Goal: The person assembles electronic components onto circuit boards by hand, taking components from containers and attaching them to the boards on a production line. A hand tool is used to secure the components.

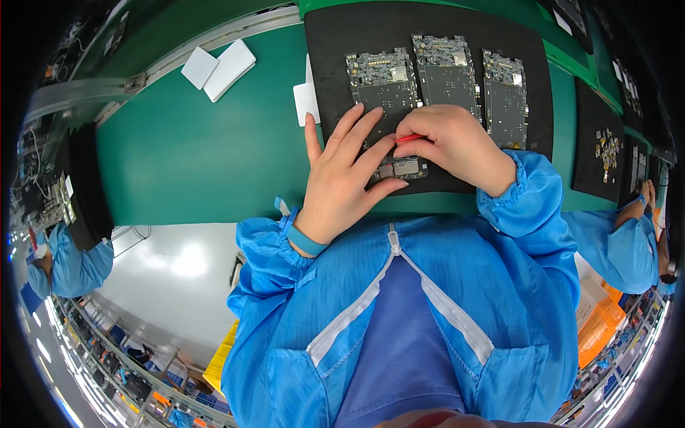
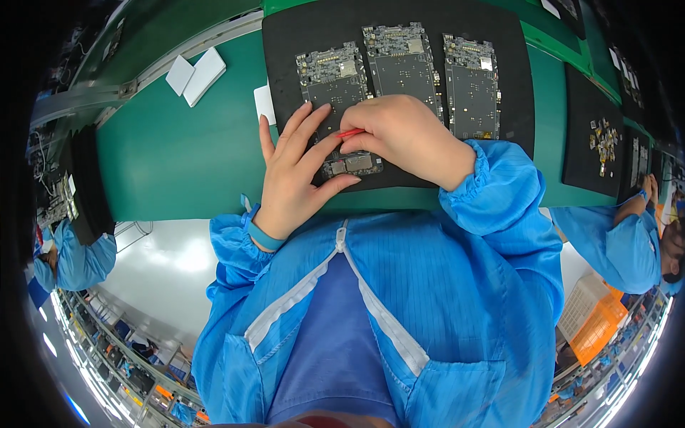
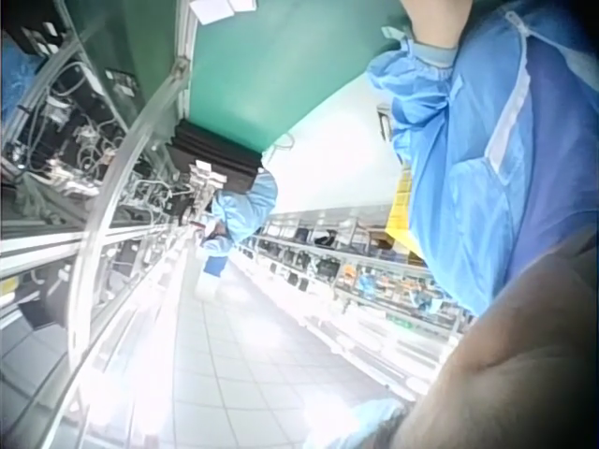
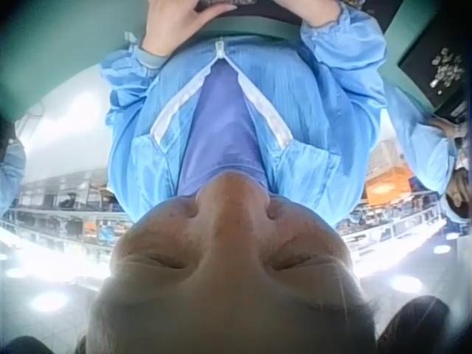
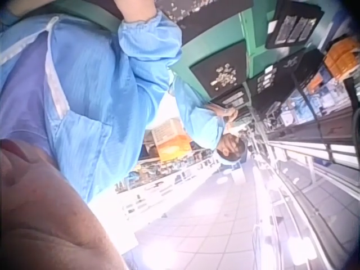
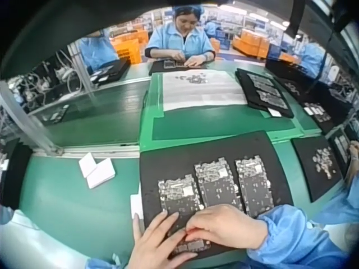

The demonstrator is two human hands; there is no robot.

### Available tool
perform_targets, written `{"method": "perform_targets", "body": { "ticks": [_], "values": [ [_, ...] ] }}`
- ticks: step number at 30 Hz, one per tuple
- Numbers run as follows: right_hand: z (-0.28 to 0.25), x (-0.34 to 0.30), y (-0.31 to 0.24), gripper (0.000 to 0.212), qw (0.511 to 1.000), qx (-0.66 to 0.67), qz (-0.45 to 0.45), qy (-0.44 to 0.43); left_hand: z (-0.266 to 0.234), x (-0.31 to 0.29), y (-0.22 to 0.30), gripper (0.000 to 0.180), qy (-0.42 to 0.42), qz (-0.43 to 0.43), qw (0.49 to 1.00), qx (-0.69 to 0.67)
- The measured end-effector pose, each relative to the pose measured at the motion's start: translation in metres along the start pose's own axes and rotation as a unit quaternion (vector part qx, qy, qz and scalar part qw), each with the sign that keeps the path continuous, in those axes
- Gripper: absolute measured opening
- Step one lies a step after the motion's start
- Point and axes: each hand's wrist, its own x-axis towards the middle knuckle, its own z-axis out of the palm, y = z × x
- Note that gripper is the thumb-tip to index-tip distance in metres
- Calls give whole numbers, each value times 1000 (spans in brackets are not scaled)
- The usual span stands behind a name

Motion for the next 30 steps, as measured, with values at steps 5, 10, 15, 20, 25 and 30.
{"method": "perform_targets", "body": {
  "ticks": [5, 10, 15, 20, 25, 30],
  "values": [
    [-1, 2, -2, 15, 1000, 7, 4, -2, -2, 1, 0, 55, 10, 3, 1000, 2],
    [1, 0, 0, 18, 1000, 3, -12, 4, -1, 0, 2, 55, 14, 1, 1000, -2],
    [4, 0, -9, 17, 999, -32, 0, 0, -1, 0, 2, 55, 12, -3, 1000, -5],
    [11, -8, -23, 16, 992, -119, 8, 35, 0, 0, 2, 57, 27, -11, 1000, -6],
    [11, -13, -28, 10, 984, -172, 13, 42, 2, 0, 1, 59, 44, -10, 999, -19],
    [11, -14, -28, 8, 984, -174, 13, 32, 4, -2, 1, 62, 44, -8, 999, 1]
  ]
}}
